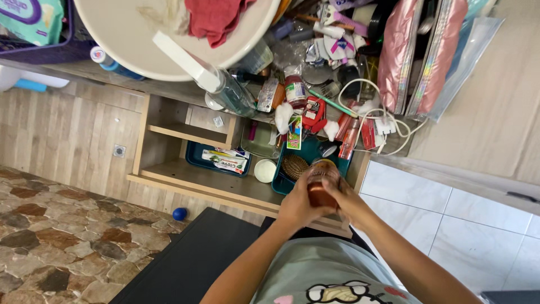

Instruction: The person organizes a cluttered bathroom drawer by sorting various toiletries and personal care items. They pick up items such as a hairbrush, toothpaste, and a makeup bag, inspect them, and place them into a teal plastic organizer tray within the drawer.

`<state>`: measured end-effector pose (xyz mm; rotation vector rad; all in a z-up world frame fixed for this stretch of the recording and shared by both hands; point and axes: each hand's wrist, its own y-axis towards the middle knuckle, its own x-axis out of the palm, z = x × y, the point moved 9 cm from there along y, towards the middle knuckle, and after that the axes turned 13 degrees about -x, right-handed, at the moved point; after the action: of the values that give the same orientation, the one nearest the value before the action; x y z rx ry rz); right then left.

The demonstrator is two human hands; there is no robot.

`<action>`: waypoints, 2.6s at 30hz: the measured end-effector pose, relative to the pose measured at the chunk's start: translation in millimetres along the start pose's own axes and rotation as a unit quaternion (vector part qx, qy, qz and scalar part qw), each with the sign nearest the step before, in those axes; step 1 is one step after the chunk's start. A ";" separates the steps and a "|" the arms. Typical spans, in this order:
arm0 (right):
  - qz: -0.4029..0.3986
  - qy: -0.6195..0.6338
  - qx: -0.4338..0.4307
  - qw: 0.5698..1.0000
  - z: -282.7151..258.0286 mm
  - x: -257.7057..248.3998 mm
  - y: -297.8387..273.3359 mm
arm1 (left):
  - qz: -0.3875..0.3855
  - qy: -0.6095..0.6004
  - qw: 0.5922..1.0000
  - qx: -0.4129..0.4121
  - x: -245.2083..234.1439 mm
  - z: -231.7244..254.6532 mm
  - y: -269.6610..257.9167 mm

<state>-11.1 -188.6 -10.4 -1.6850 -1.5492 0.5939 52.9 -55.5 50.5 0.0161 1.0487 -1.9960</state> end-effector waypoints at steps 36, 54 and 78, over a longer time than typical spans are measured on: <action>-0.010 -0.655 -0.174 0.735 -78.7 -15.7 22.7 | -0.056 0.174 0.970 -0.163 87.5 -70.3 128.4; 0.249 -0.345 -0.594 0.683 -326.4 -39.2 -129.0 | 0.036 -0.162 0.970 0.176 -73.3 197.5 -6.6; 0.355 -0.722 -0.114 0.583 -496.1 -252.2 197.4 | 0.021 -0.150 0.945 0.289 -139.1 342.5 49.4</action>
<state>452.4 -538.3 97.0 -2.0055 -1.7682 2.8524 294.9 -206.6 290.7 0.0470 0.2471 -2.1181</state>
